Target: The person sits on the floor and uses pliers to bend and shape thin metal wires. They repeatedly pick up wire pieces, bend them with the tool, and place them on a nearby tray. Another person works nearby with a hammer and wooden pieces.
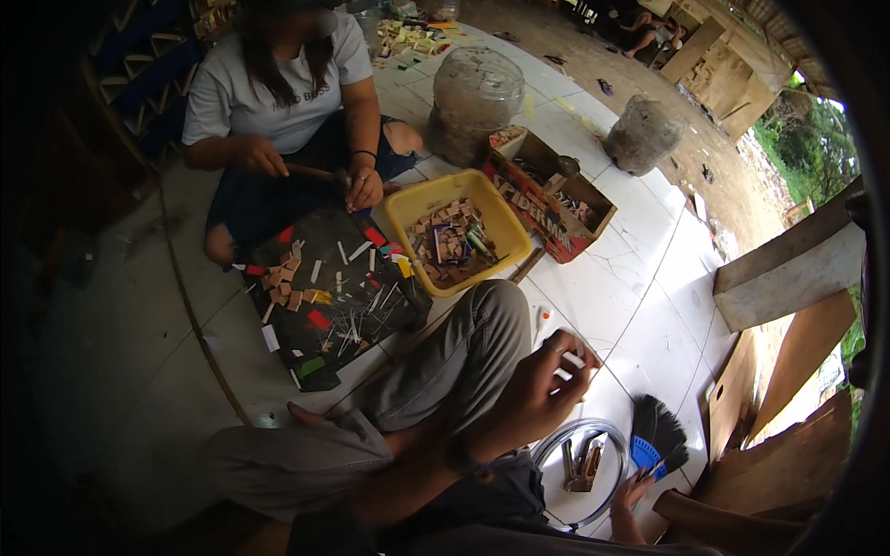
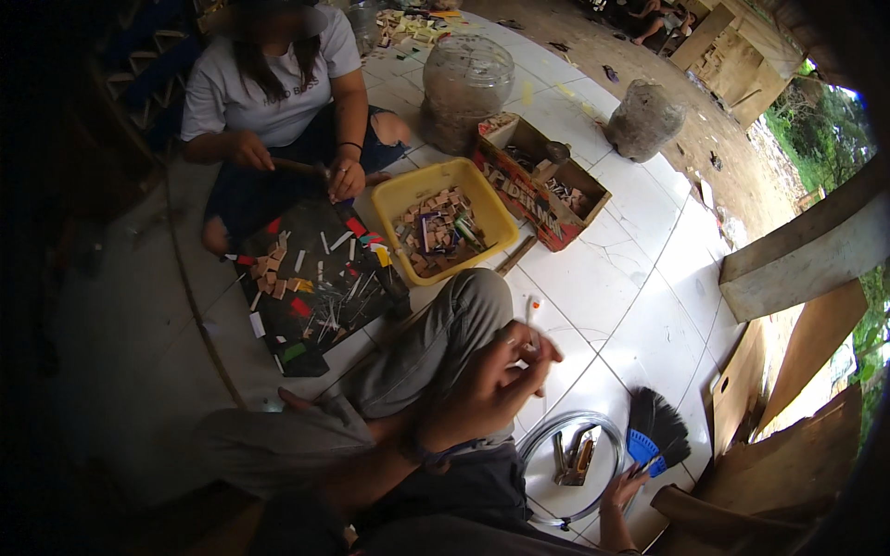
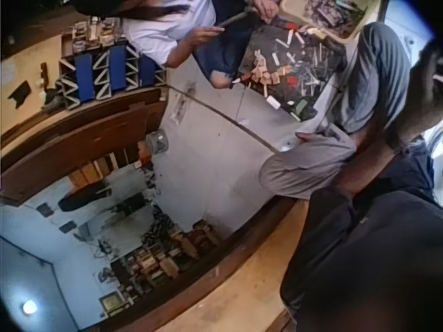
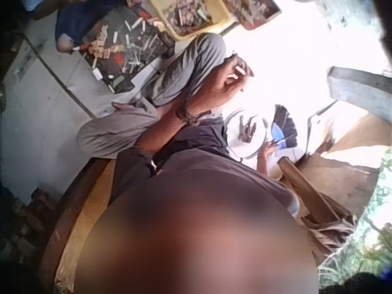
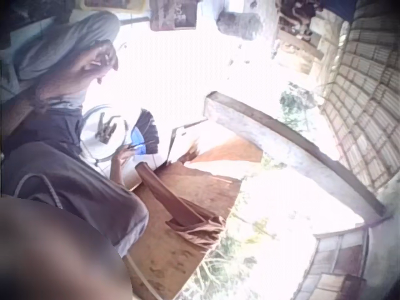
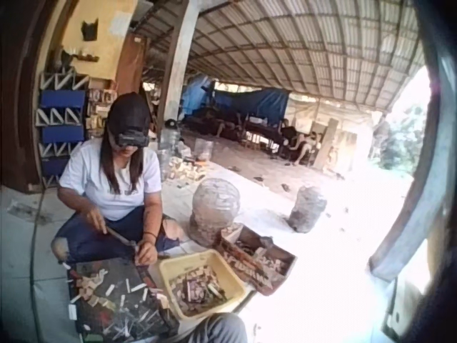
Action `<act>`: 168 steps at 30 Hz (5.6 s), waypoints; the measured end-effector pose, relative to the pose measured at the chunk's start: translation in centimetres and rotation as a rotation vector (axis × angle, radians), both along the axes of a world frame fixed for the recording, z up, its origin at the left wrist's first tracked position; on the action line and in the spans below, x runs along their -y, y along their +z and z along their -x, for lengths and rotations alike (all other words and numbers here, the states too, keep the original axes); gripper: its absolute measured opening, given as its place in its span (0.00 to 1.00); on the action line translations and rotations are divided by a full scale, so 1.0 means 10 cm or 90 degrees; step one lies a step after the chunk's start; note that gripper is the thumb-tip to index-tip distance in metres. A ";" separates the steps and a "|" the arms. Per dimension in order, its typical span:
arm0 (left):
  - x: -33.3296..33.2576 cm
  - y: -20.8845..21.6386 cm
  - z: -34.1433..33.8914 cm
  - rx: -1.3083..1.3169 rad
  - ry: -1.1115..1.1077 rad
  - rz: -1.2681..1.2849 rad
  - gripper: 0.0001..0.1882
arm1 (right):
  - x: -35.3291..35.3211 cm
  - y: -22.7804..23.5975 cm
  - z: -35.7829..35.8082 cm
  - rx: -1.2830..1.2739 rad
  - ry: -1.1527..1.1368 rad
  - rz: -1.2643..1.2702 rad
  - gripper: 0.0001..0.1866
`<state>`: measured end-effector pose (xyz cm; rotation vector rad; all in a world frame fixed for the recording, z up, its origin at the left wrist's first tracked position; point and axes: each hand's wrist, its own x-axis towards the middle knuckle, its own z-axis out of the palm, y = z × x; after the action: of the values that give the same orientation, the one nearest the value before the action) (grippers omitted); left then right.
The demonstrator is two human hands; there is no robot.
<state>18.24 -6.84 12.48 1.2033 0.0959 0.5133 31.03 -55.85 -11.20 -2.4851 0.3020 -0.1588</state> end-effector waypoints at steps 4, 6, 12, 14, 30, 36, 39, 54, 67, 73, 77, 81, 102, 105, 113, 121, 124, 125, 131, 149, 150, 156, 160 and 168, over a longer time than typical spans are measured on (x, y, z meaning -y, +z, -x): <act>0.00 -0.42 0.60 -0.045 0.127 0.112 0.06 | -1.18 0.28 -0.36 0.191 0.161 0.067 0.24; -0.12 -0.60 0.89 -0.059 0.203 0.236 0.08 | -1.91 0.54 -0.41 0.144 0.245 -0.251 0.21; -0.15 -0.95 1.60 -0.204 0.346 0.352 0.16 | -3.59 1.24 0.19 -0.173 0.657 -0.275 0.13; -0.05 -1.03 1.70 -0.220 0.348 0.308 0.17 | -3.98 1.36 0.49 -0.272 0.794 -0.266 0.15; -0.06 -1.30 2.54 -0.315 0.058 0.158 0.22 | -5.21 1.65 1.64 -0.657 1.162 -0.430 0.21; -0.45 -1.32 2.51 -0.329 0.280 0.186 0.21 | -5.13 1.63 1.61 -0.744 1.171 -0.511 0.22; -0.75 -1.16 2.34 -0.308 0.286 0.147 0.25 | -5.12 1.62 1.60 -0.765 1.196 -0.484 0.20; -0.80 -1.02 2.03 -0.152 0.423 0.447 0.22 | -5.00 1.50 1.38 -0.702 1.019 -0.378 0.26; -0.69 -0.98 1.66 -0.298 0.572 0.265 0.21 | -5.04 1.39 1.32 -0.657 1.016 -0.355 0.33; -0.63 -1.01 1.66 -0.302 0.611 0.247 0.20 | -5.05 1.42 1.43 -0.736 1.028 -0.365 0.32; -0.60 -1.02 1.67 -0.340 0.648 0.128 0.19 | -5.06 1.46 1.46 -0.733 1.037 -0.349 0.33; -0.58 -1.03 1.70 -0.370 0.660 0.040 0.19 | -5.08 1.44 1.51 -0.749 1.031 -0.339 0.34; -0.80 -0.96 1.83 -0.345 0.606 0.273 0.23 | -5.06 1.31 1.57 -0.398 1.160 -0.138 0.29; -0.87 -0.91 1.85 -0.347 0.595 0.272 0.24 | -5.03 1.37 1.62 -0.389 1.179 -0.148 0.29; -0.88 -0.92 1.87 -0.321 0.615 0.301 0.22 | -4.87 1.33 1.54 -0.436 1.149 -0.150 0.39; -0.85 -1.06 1.84 -0.274 0.610 0.280 0.21 | -4.69 1.13 1.56 -0.452 1.027 -0.076 0.36; -0.83 -1.07 1.84 -0.258 0.608 0.262 0.22 | -4.70 1.15 1.69 -0.414 1.001 -0.101 0.31; -0.80 -1.07 1.82 -0.244 0.615 0.266 0.22 | -4.68 1.17 1.74 -0.430 0.992 -0.138 0.30; -0.68 -1.13 1.74 -0.229 0.703 0.142 0.15 | -4.69 1.12 1.90 -0.614 0.935 -0.258 0.26; -0.56 -1.35 1.82 -0.269 0.740 0.182 0.15 | -4.70 0.97 1.88 -0.648 0.946 -0.176 0.24; -0.56 -1.34 1.85 -0.278 0.725 0.196 0.16 | -4.71 0.96 1.86 -0.655 0.954 -0.154 0.25; -0.58 -1.27 1.84 -0.258 0.763 0.206 0.15 | -4.75 0.94 1.83 -0.612 0.969 -0.096 0.27; -0.61 -1.22 1.83 -0.270 0.755 0.191 0.14 | -4.80 1.00 1.80 -0.632 0.981 -0.080 0.28; -0.65 -1.22 1.80 -0.278 0.740 0.216 0.15 | -4.82 0.96 1.78 -0.536 1.016 -0.047 0.29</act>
<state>0.21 -0.35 0.30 0.8094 1.2554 1.1651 13.22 -7.70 -1.61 -1.8630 -1.2882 1.4557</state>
